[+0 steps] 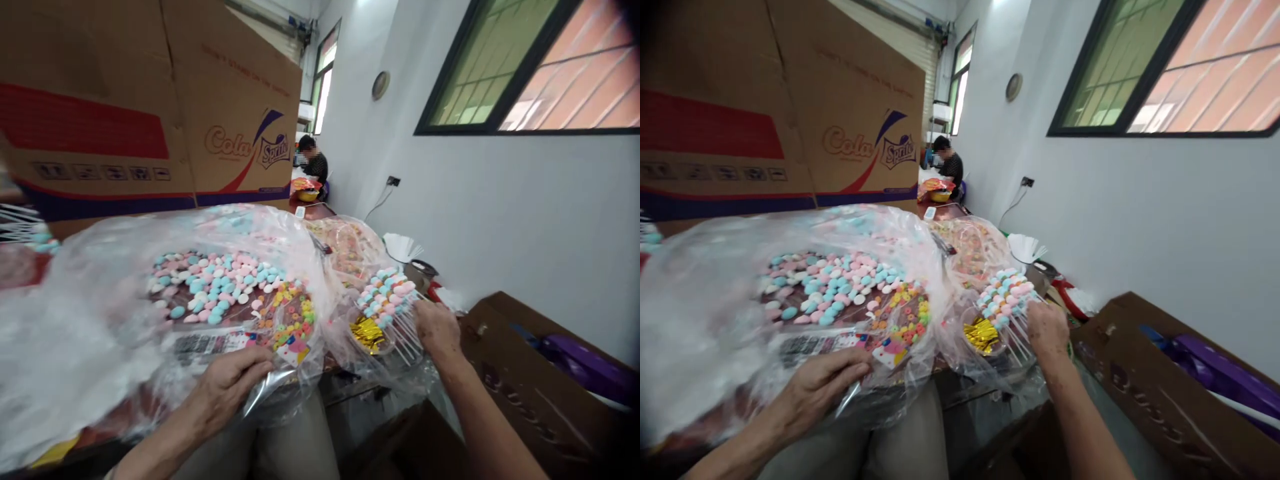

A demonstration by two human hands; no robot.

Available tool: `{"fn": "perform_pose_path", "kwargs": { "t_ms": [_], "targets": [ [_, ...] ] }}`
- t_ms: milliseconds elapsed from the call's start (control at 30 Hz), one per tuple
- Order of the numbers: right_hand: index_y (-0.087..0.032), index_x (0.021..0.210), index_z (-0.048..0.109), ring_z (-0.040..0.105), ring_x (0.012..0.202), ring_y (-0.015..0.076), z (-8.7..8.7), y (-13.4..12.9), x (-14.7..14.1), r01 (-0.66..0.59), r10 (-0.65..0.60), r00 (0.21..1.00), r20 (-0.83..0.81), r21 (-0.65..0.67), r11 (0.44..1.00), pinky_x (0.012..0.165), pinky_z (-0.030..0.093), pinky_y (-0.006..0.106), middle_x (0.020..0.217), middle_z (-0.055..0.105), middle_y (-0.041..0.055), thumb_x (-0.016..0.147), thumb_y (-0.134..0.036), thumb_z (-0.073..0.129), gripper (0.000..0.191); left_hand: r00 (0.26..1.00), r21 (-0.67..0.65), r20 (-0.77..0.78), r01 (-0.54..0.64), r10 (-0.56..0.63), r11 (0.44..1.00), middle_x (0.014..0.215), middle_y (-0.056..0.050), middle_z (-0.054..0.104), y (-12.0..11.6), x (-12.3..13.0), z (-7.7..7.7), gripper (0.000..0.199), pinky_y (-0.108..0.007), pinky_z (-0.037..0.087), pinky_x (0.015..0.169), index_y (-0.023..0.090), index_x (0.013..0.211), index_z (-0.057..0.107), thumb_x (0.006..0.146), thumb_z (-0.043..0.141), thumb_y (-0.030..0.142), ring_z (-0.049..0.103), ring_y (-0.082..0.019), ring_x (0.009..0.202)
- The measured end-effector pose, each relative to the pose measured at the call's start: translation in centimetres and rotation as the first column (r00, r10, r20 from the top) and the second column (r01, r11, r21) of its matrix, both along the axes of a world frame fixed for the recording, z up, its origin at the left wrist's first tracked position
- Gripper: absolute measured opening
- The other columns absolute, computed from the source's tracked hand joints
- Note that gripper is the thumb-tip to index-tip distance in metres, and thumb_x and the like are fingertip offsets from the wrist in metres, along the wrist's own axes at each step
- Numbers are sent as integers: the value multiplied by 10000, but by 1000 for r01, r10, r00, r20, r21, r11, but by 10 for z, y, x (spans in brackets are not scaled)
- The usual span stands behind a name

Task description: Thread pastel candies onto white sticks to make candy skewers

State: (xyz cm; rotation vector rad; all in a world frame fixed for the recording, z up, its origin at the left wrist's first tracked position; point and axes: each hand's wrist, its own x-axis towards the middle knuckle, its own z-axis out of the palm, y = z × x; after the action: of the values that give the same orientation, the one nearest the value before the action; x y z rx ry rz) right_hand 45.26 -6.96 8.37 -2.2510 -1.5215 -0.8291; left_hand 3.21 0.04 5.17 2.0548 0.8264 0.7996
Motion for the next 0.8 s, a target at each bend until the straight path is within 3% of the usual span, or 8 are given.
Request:
{"fn": "perform_pose_path", "kwargs": {
  "t_ms": [100,200,267,333,400,533,800],
  "targets": [
    [-177,676,587,555,676,259,1,-3,2,-19,19,1000,1,59,998,642,375,360,669,623,131,907,-171,435,277,1000,-20,20,16,-15,1000,815,-17,729,5,-5,-2,249,-220,482,715,193,872,716,928,523,340,645,-163,756],
    [-166,885,651,636,853,291,9,-9,-12,-167,169,986,1,165,972,773,451,390,879,696,159,994,-305,371,331,999,-50,22,45,-44,998,827,-14,695,8,-13,0,250,-222,457,722,182,845,697,950,520,325,609,-149,763],
    [-192,994,655,661,905,275,16,-13,-36,-397,412,911,-8,249,883,823,479,380,963,717,124,992,-338,431,267,997,-68,31,69,-67,995,820,-12,677,9,-17,4,250,-224,443,706,178,840,692,957,514,308,587,-143,749],
    [-225,1035,646,668,884,233,21,-16,-68,-596,619,783,-56,217,773,809,494,344,952,719,69,990,-286,472,190,995,-83,53,90,-86,992,801,-11,665,10,-20,8,244,-226,432,687,172,837,691,953,512,290,569,-139,727],
    [-232,1032,644,656,827,195,24,-15,-99,-701,720,686,-101,172,692,765,493,307,887,705,35,990,-227,478,171,992,-102,84,104,-95,989,780,-11,652,11,-24,11,237,-227,425,674,164,827,690,945,523,283,560,-138,716],
    [-211,1051,646,636,783,163,24,-7,-133,-787,800,591,-101,147,600,743,482,279,837,684,15,985,-173,493,171,983,-133,151,125,-104,983,761,-13,648,15,-36,10,229,-225,419,659,156,805,688,937,557,290,561,-134,704],
    [-158,1119,621,558,794,207,22,12,-149,-872,868,490,82,34,489,739,424,339,867,703,64,987,-103,465,212,994,-32,108,7,-3,999,763,-3,639,31,-55,3,220,-228,411,656,169,834,689,943,551,301,551,-129,705]
  ]
}}
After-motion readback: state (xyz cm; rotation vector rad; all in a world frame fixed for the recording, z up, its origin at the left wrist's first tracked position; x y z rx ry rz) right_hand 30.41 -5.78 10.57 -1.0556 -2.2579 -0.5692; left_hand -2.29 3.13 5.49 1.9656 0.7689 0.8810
